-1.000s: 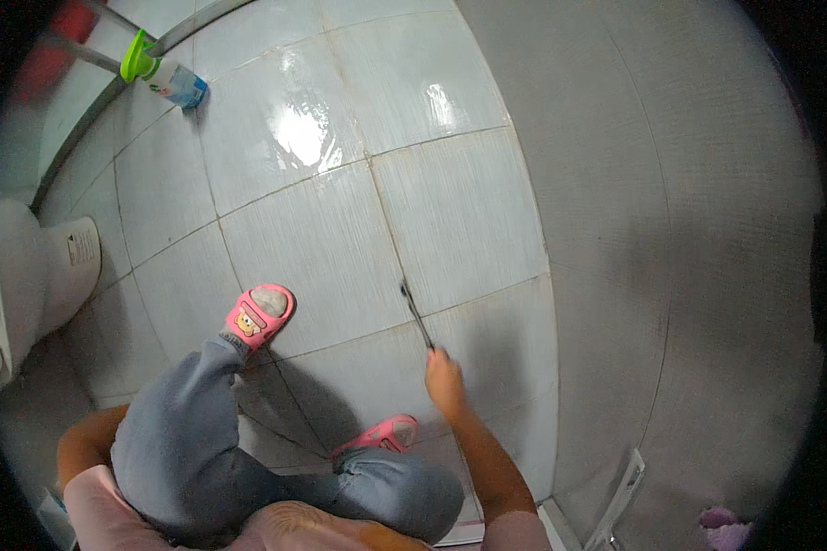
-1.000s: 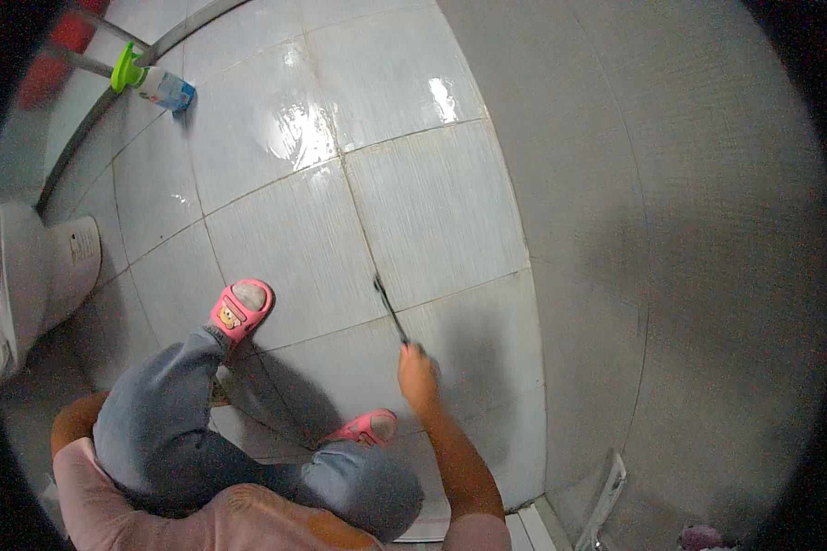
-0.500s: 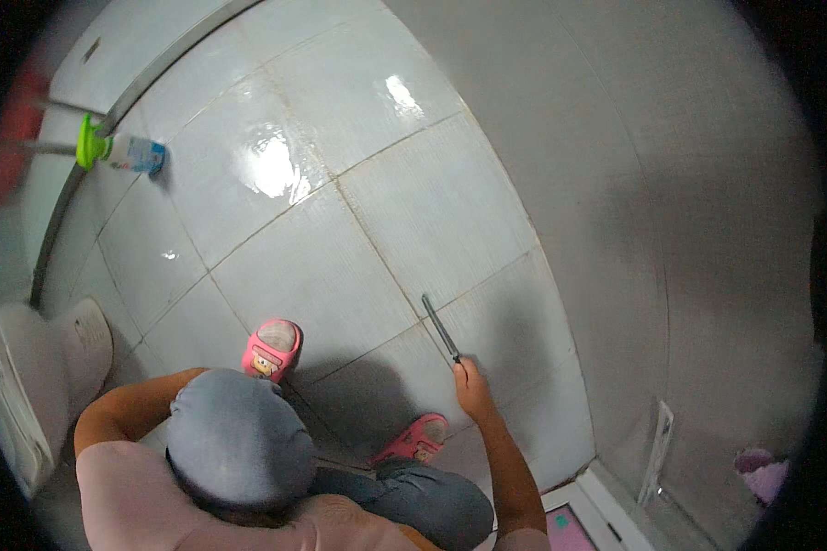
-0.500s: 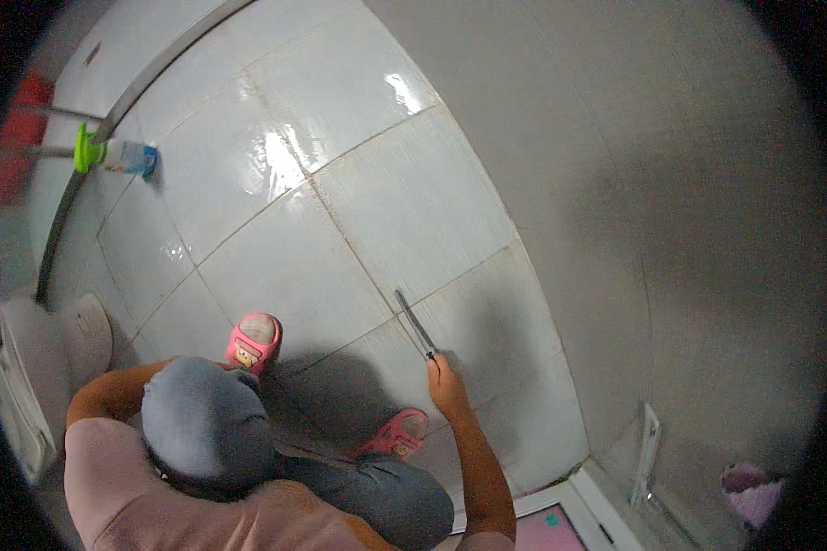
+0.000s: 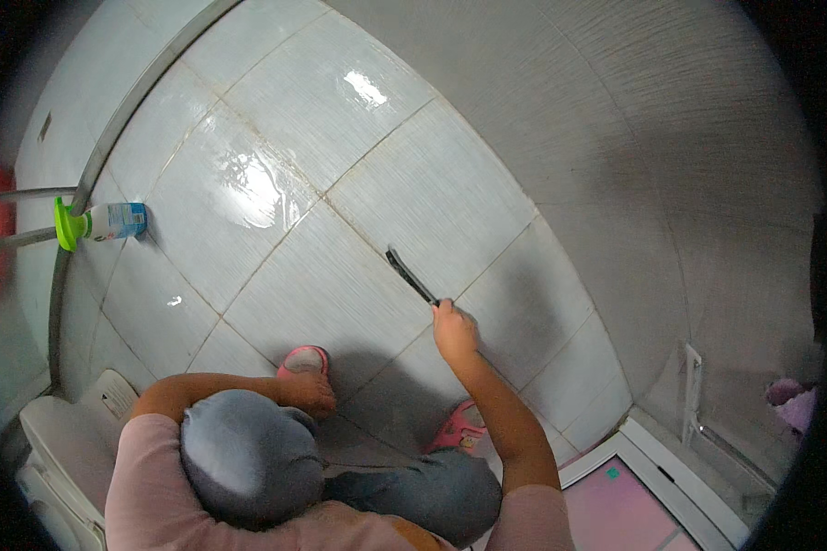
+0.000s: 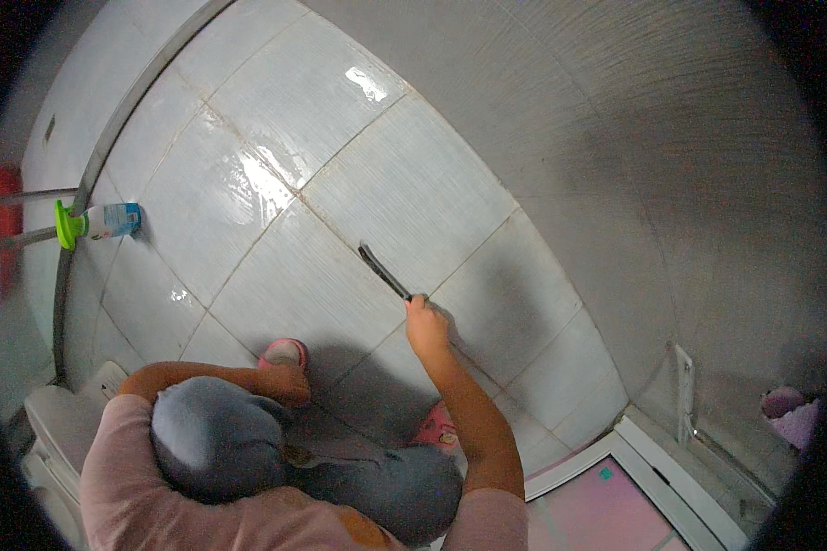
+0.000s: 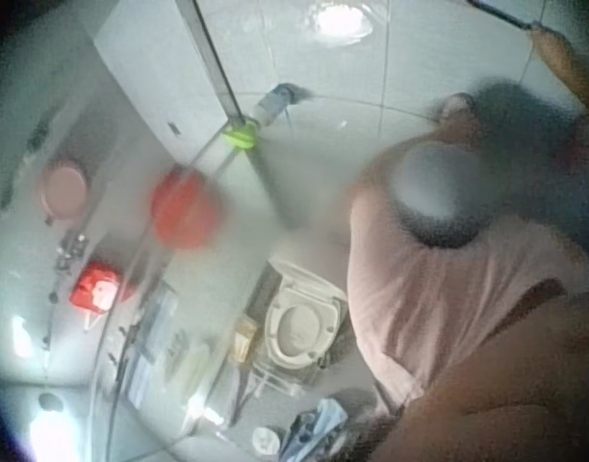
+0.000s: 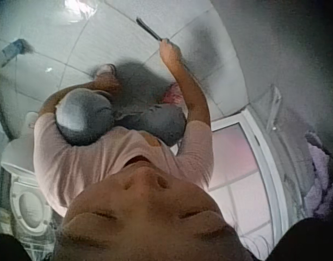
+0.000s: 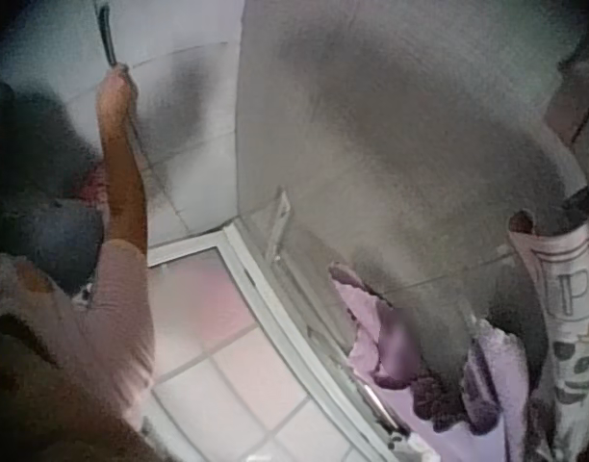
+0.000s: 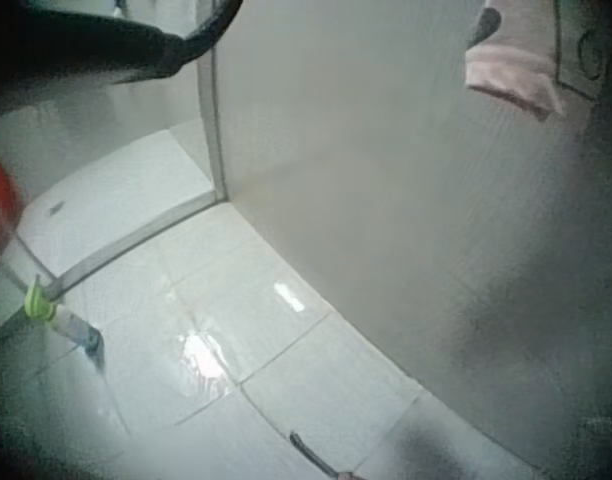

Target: The person is cleaning the grout lines on a tiled bathroom floor using a small metal scraper. They scrape along the grout lines between tiles and near the base of a shower door. At one point, they pick up a spray bottle and apply liquid to the floor before continuing to scrape.

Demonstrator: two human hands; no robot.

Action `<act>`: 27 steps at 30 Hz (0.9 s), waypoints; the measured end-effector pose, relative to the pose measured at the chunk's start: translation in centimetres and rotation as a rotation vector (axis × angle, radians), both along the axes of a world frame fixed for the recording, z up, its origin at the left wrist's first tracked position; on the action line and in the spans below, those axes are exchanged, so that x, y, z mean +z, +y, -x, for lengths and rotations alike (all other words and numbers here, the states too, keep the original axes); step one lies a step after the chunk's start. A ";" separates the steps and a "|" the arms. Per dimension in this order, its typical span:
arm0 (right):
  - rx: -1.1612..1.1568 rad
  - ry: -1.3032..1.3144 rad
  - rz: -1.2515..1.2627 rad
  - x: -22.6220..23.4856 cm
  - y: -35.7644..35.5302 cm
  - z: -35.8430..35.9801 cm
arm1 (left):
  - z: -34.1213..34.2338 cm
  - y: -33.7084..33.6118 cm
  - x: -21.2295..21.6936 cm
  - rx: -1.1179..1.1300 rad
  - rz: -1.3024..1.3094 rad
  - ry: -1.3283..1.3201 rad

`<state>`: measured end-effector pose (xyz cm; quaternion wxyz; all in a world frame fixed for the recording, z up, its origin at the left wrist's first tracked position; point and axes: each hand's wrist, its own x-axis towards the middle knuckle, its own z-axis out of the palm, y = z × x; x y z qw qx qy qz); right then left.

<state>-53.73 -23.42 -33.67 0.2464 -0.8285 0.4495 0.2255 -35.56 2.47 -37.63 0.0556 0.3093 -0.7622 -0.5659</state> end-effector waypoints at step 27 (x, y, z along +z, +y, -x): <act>0.112 -0.040 0.058 -1.2 -0.7 2.3 | -0.5 1.4 -1.2 0.199 0.332 0.190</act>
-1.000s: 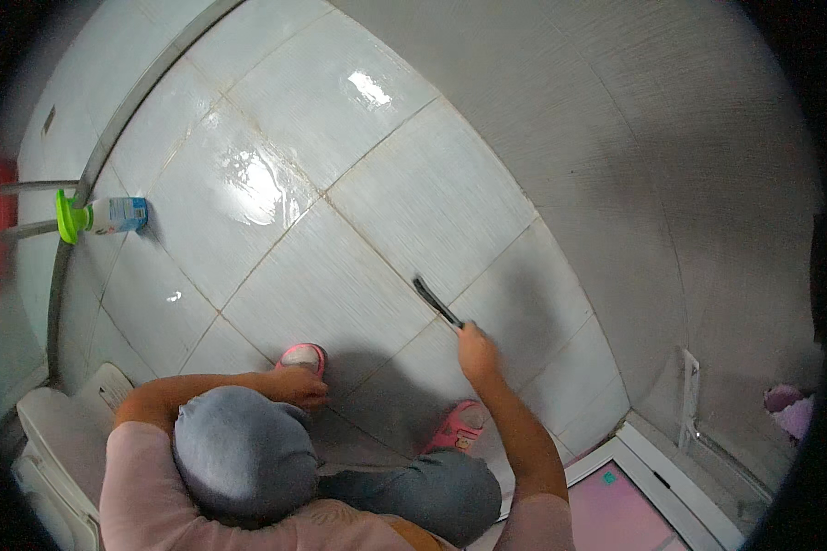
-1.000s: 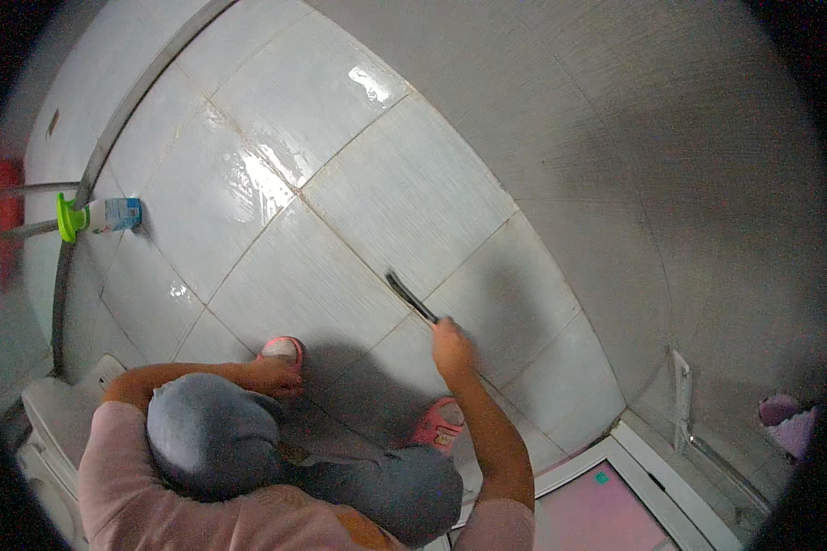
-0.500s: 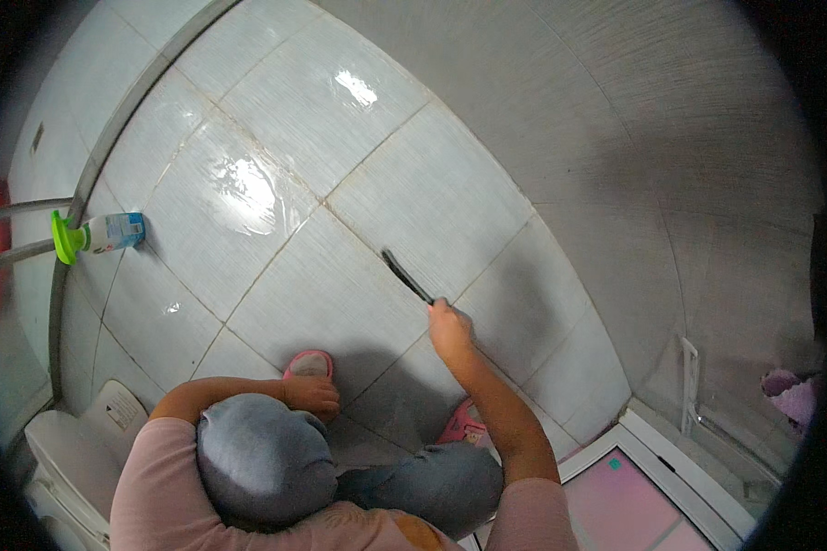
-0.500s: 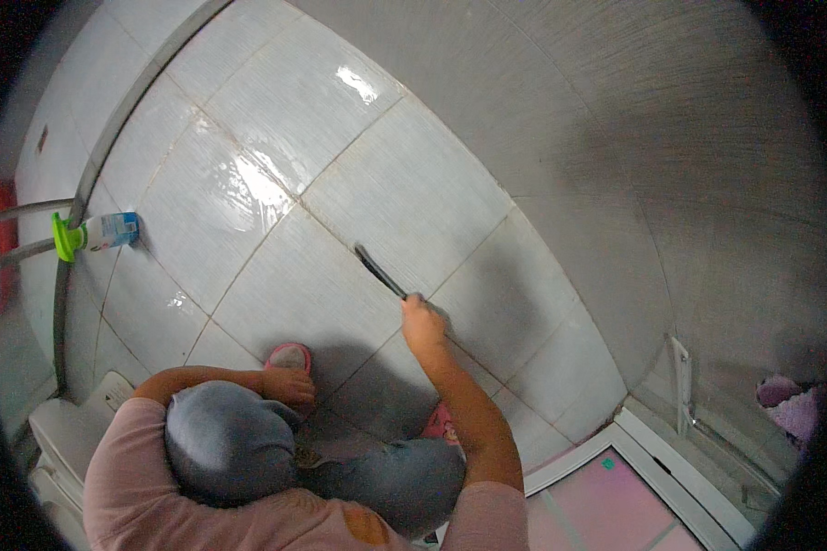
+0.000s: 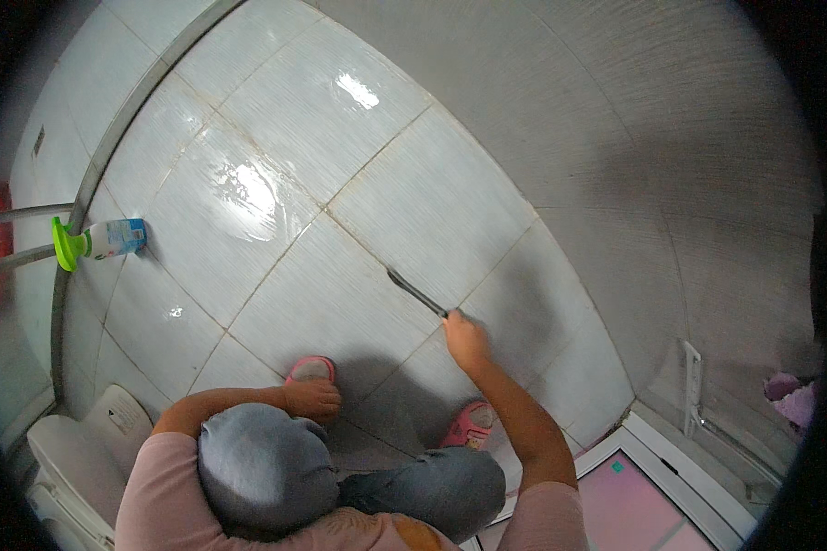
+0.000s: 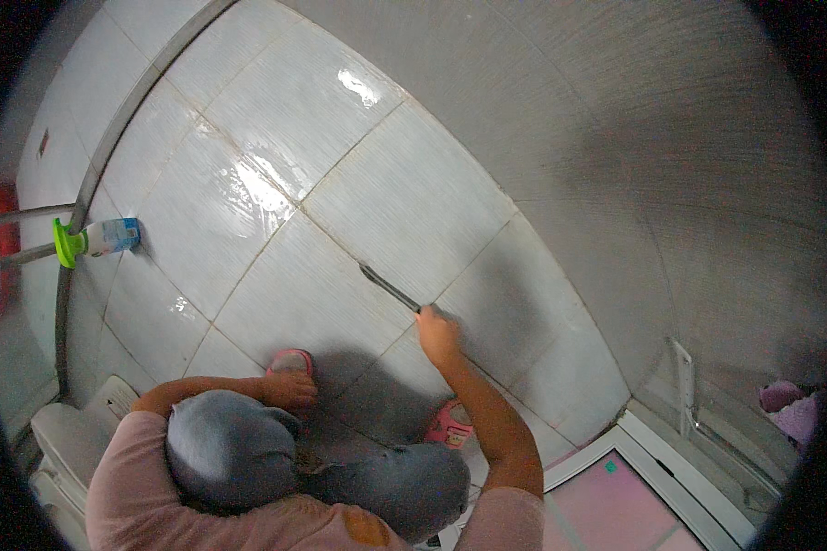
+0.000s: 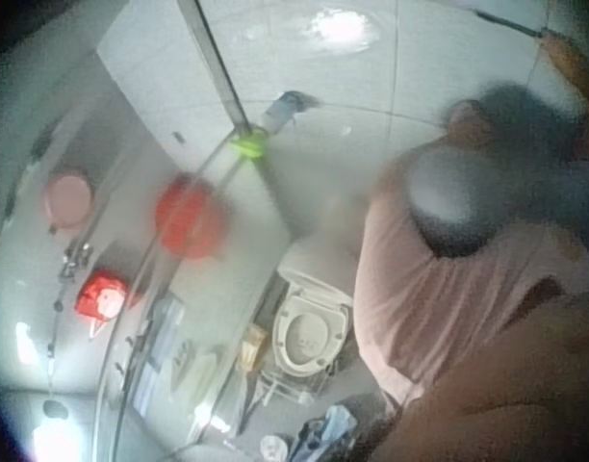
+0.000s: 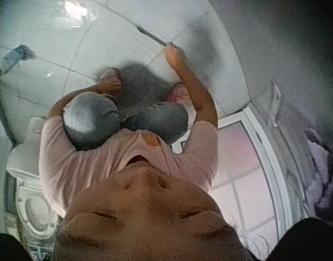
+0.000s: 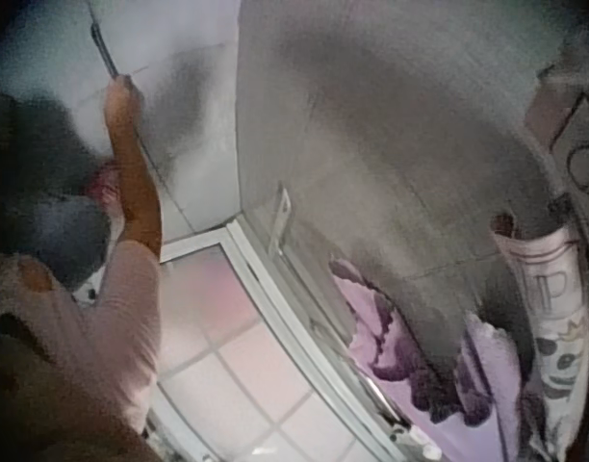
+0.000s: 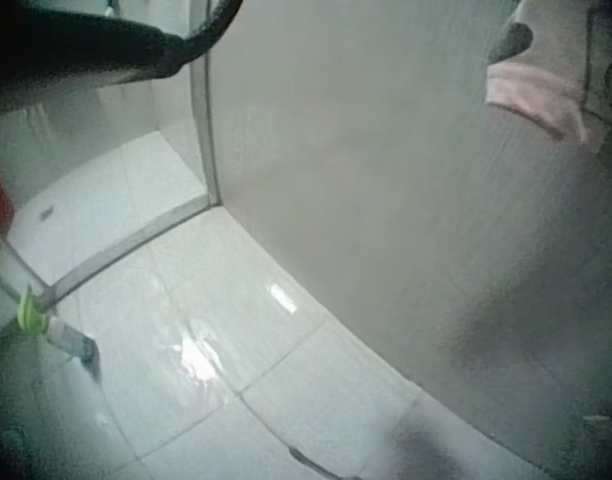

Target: The person is cleaning the grout lines on a tiled bathroom floor using a small metal scraper. They scrape along the grout lines between tiles and near the base of a shower door. At one point, they pick up a spray bottle and apply liquid to the floor before continuing to scrape.

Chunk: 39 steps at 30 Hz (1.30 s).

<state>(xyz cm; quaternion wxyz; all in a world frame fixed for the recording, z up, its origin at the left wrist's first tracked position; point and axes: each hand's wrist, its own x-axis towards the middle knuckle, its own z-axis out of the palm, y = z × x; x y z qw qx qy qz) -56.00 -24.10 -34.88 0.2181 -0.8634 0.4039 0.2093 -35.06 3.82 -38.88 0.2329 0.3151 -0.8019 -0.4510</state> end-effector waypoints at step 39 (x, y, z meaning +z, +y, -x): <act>-0.709 -0.380 -0.462 1.2 6.6 -27.7 | 1.4 1.5 -3.0 -0.056 0.053 -0.004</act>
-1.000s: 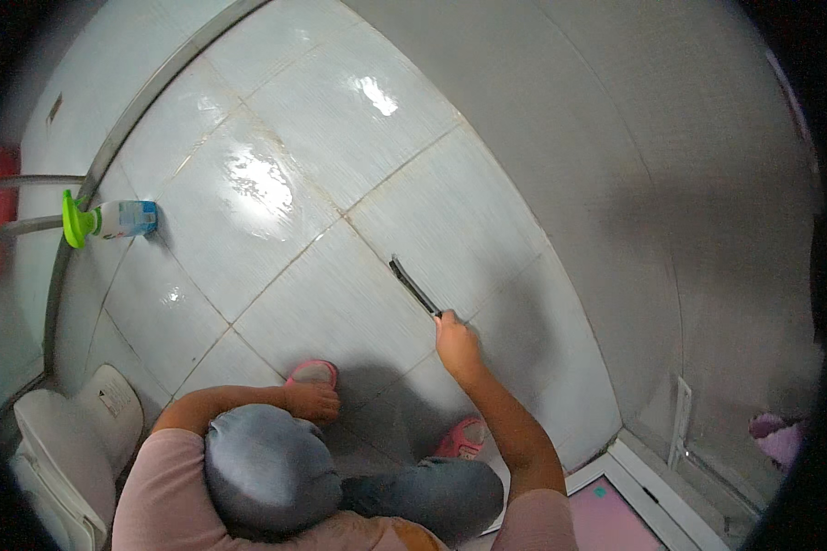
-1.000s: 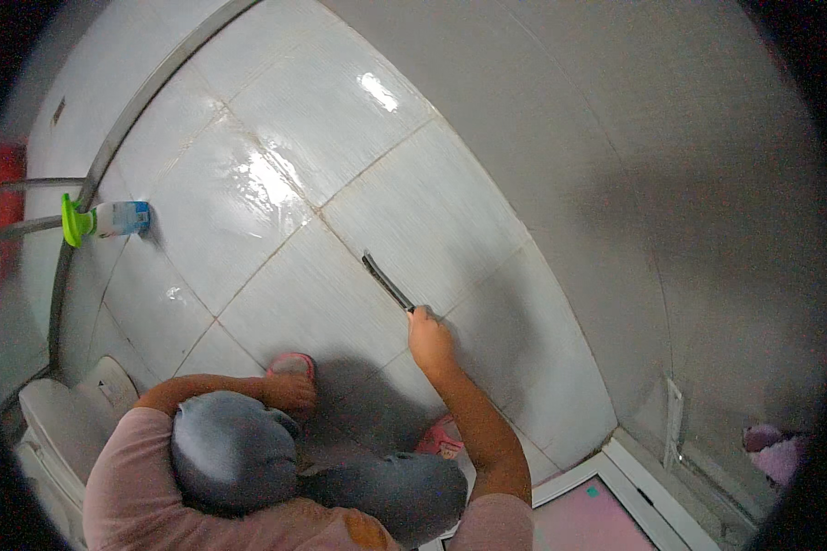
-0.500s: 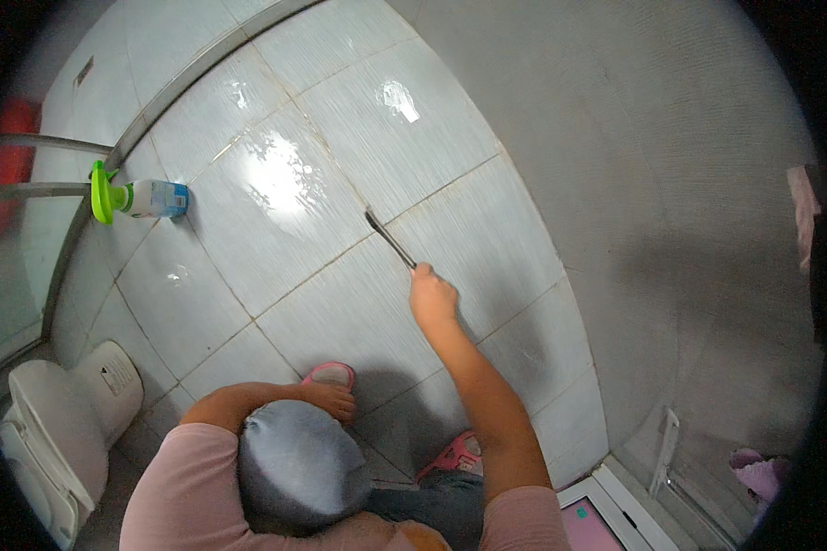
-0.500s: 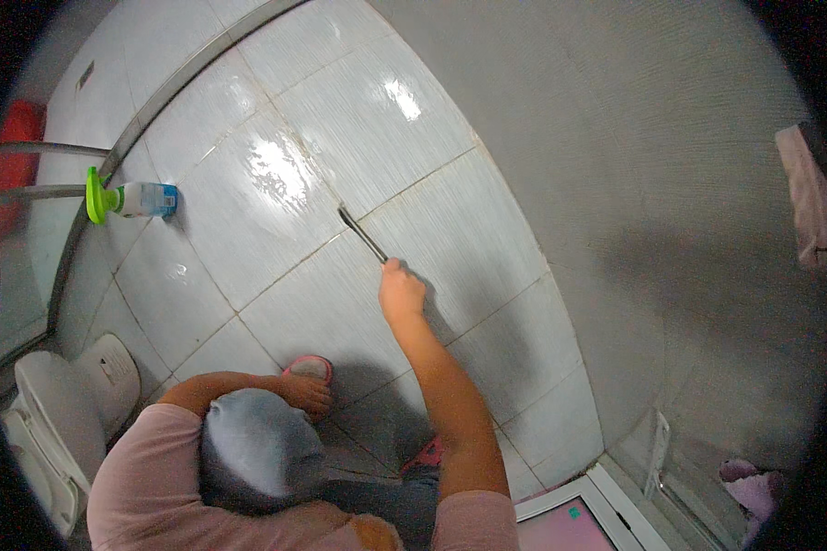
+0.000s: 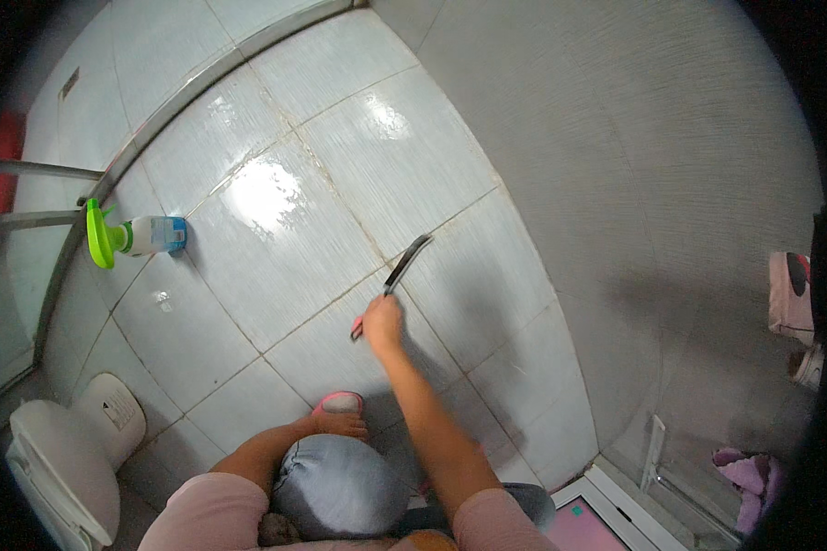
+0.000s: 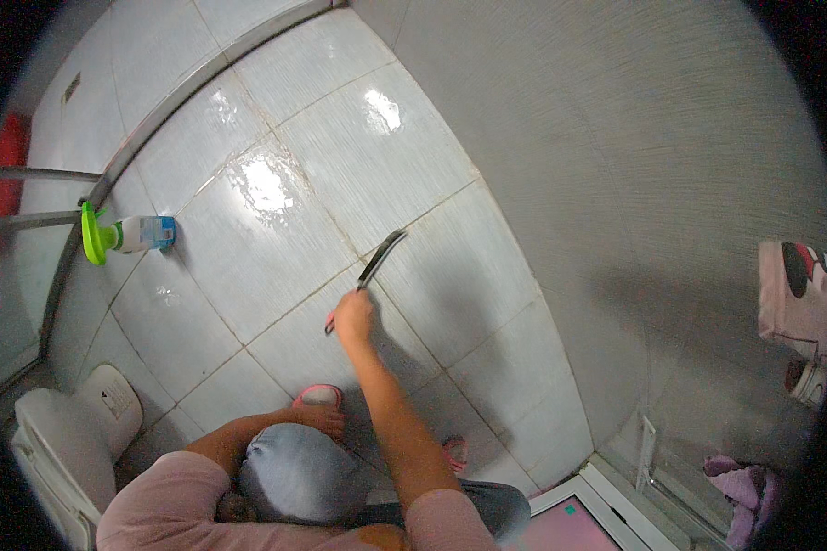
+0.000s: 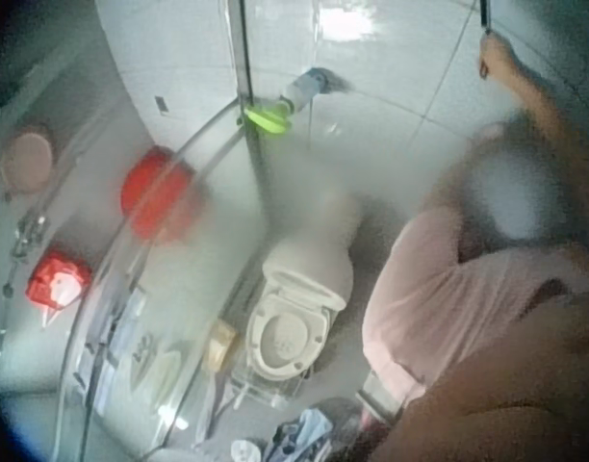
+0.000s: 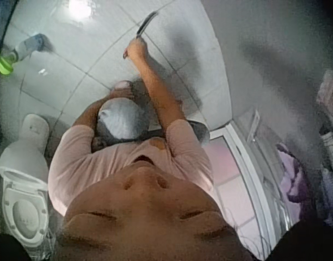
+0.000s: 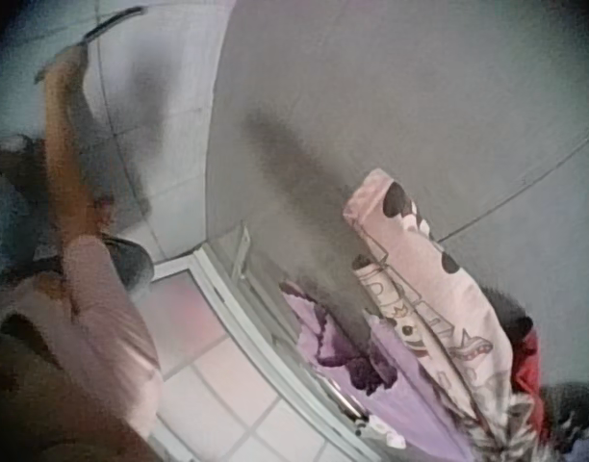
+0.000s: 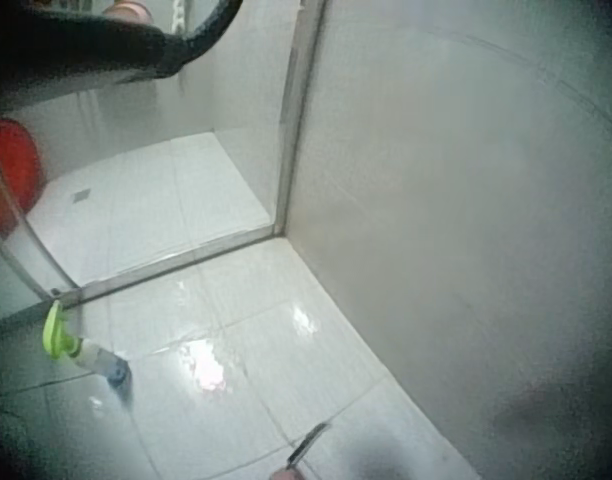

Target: The person is cleaning the grout lines on a tiled bathroom floor using a small metal scraper. They scrape along the grout lines between tiles and near the base of a shower door. At one point, they pick up a spray bottle and apply liquid to the floor before continuing to scrape.

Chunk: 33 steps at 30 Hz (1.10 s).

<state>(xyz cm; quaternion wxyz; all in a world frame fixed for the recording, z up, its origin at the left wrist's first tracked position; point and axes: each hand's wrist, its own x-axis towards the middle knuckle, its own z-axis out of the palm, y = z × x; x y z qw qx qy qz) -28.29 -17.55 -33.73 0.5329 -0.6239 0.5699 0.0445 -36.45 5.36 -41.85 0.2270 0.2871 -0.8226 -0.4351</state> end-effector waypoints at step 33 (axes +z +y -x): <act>0.588 0.329 0.348 -7.5 -11.7 3.3 | 1.7 -2.4 -0.7 0.015 0.190 0.126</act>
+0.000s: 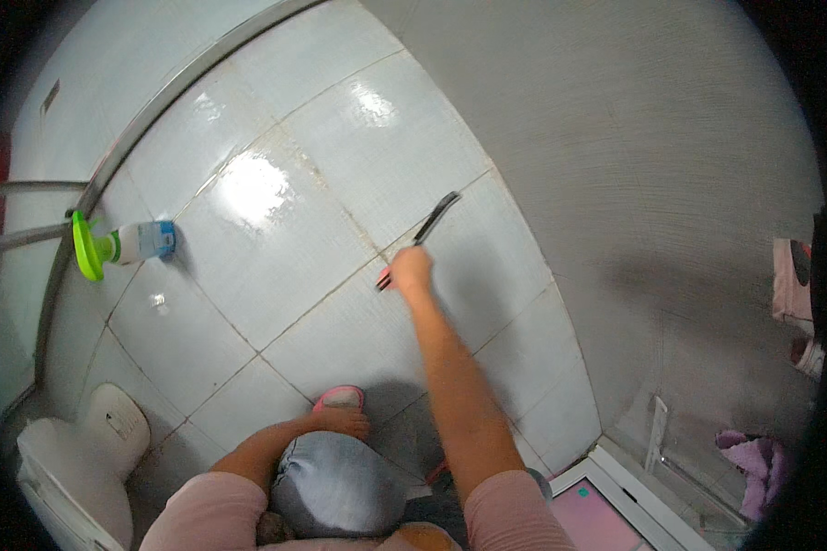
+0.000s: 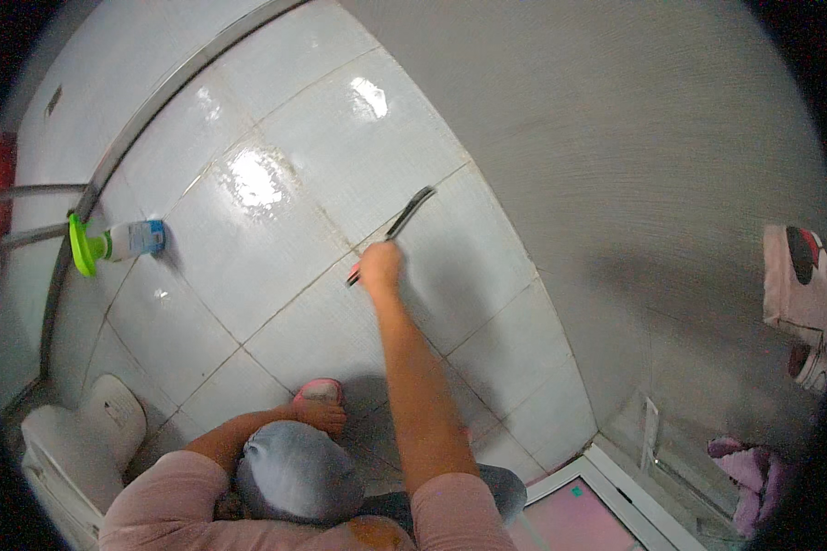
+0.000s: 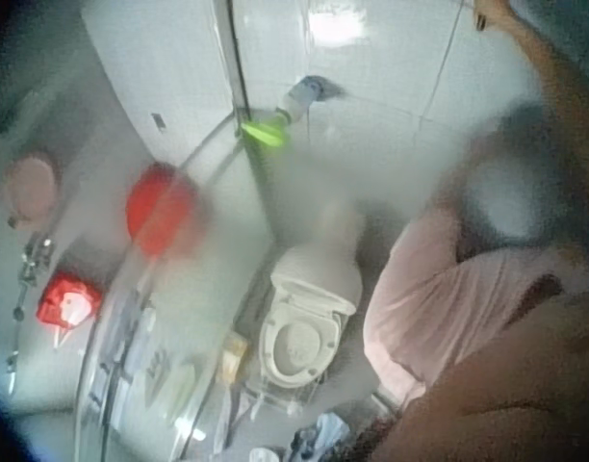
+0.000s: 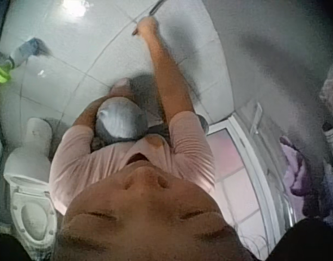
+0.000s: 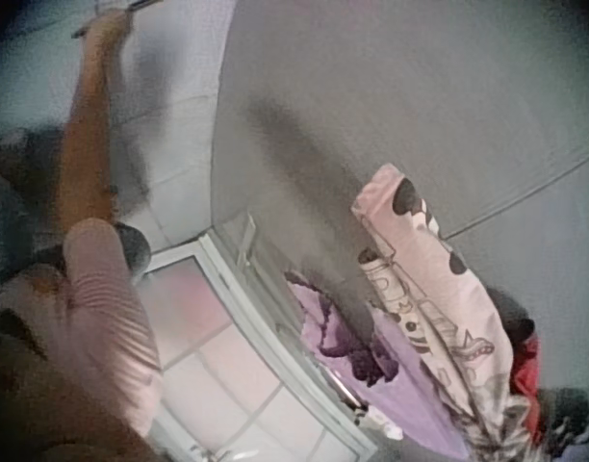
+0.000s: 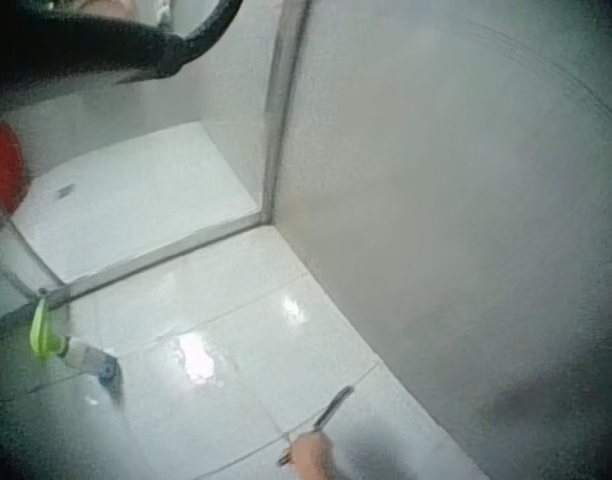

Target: The person is cleaning the grout lines on a tiled bathroom floor using a small metal scraper. They scrape along the grout lines between tiles and near the base of a shower door. At one point, they pick up a spray bottle and apply liquid to the floor before continuing to scrape.

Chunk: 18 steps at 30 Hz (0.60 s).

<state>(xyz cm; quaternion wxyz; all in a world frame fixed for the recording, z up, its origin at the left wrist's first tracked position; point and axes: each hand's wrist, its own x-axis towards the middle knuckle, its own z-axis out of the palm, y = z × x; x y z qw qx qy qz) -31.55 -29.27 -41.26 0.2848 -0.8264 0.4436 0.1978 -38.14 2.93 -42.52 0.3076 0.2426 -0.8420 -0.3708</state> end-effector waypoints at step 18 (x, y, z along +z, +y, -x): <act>0.528 0.013 -0.069 9.5 4.0 6.3 | -0.5 1.9 1.0 0.175 0.116 -0.185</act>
